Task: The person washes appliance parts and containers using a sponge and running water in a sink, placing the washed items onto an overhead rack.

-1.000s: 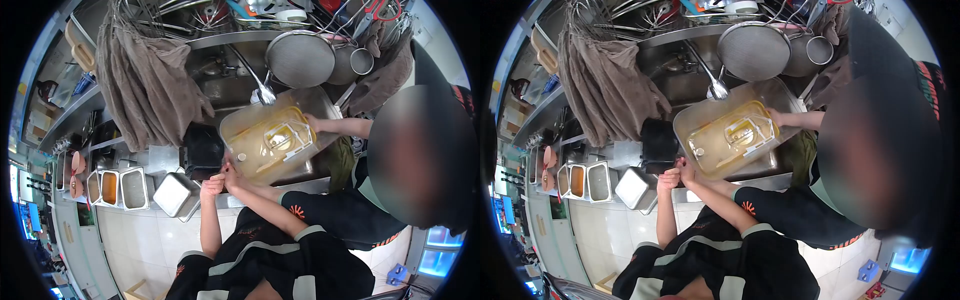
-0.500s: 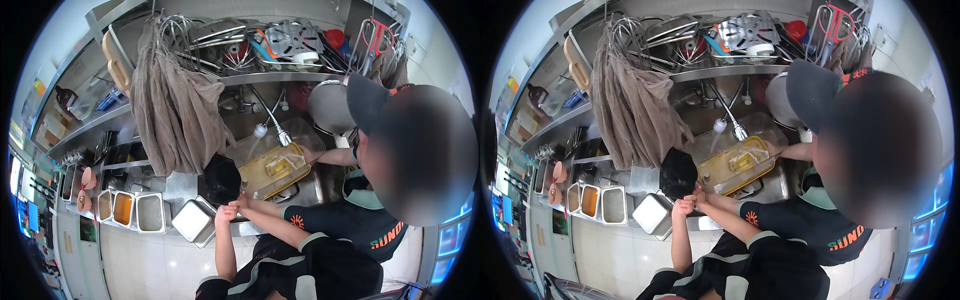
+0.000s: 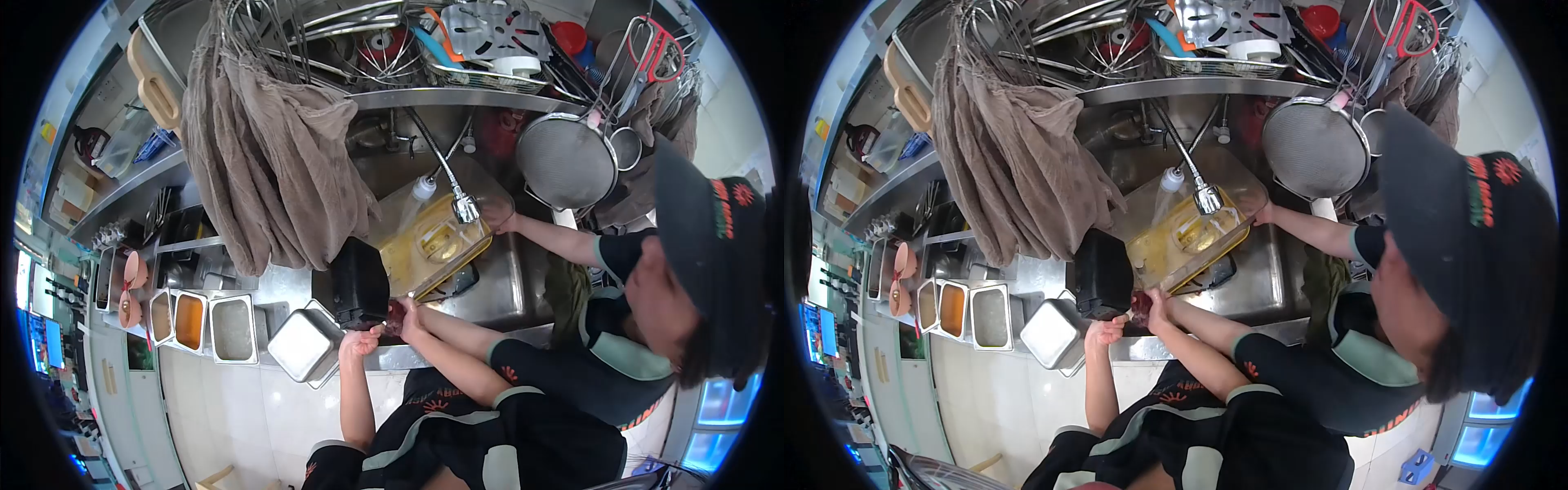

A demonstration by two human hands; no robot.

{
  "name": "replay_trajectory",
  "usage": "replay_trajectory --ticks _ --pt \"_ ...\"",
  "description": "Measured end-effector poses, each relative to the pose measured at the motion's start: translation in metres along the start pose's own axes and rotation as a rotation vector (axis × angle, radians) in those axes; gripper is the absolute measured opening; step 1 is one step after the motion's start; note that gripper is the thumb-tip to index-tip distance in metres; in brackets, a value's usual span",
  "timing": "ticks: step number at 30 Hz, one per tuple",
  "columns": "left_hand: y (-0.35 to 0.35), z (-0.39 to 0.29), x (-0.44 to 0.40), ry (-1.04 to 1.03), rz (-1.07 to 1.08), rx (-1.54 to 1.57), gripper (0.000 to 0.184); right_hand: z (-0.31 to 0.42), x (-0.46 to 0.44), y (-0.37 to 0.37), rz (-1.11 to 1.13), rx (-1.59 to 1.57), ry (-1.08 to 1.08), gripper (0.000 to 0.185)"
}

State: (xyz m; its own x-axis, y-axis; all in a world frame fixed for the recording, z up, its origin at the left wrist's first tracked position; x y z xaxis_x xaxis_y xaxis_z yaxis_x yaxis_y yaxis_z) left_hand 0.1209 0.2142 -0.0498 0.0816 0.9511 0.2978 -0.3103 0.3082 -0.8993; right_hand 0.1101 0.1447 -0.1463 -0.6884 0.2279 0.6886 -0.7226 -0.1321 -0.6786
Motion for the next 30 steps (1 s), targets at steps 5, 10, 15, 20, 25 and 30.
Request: replay_trajectory --ticks 5,10,15,20,25,30 --pt "0.052 -0.027 0.021 -0.263 -0.444 -0.308 0.033 0.049 0.03 -0.039 -0.171 0.296 0.305 0.033" --pt "0.009 -0.021 0.029 -0.364 -0.557 -0.727 0.029 0.017 -0.037 -0.063 0.156 0.517 -0.042 0.025" --pt "0.017 -0.03 0.022 -0.567 -0.374 -0.757 0.037 0.041 -0.079 -0.096 0.323 0.923 0.072 0.022" --pt "0.024 -0.033 0.017 -0.596 -0.578 -0.847 0.05 0.138 -0.058 -0.04 0.256 1.527 0.407 0.021" --pt "0.04 -0.044 -0.035 -0.273 -0.865 -1.425 0.049 0.185 0.026 0.065 0.218 1.108 -0.094 0.038" --pt "-0.013 -0.018 -0.13 -0.076 -0.689 -1.936 0.042 0.214 0.081 0.128 0.047 1.076 -0.384 0.035"
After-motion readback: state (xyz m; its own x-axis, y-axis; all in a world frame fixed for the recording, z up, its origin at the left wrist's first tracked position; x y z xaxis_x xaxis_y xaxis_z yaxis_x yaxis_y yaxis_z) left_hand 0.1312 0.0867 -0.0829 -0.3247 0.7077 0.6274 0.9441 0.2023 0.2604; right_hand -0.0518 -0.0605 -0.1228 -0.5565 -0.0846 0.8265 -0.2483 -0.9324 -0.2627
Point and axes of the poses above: each hand's wrist, its own x-axis away from the middle knuckle, its own y-axis out of the back of the hand, z = x × y, the point moved 8 cm from there along -x, towards the middle knuckle, and after that the axes turned 4 degrees about -z, right-handed, at the moved point
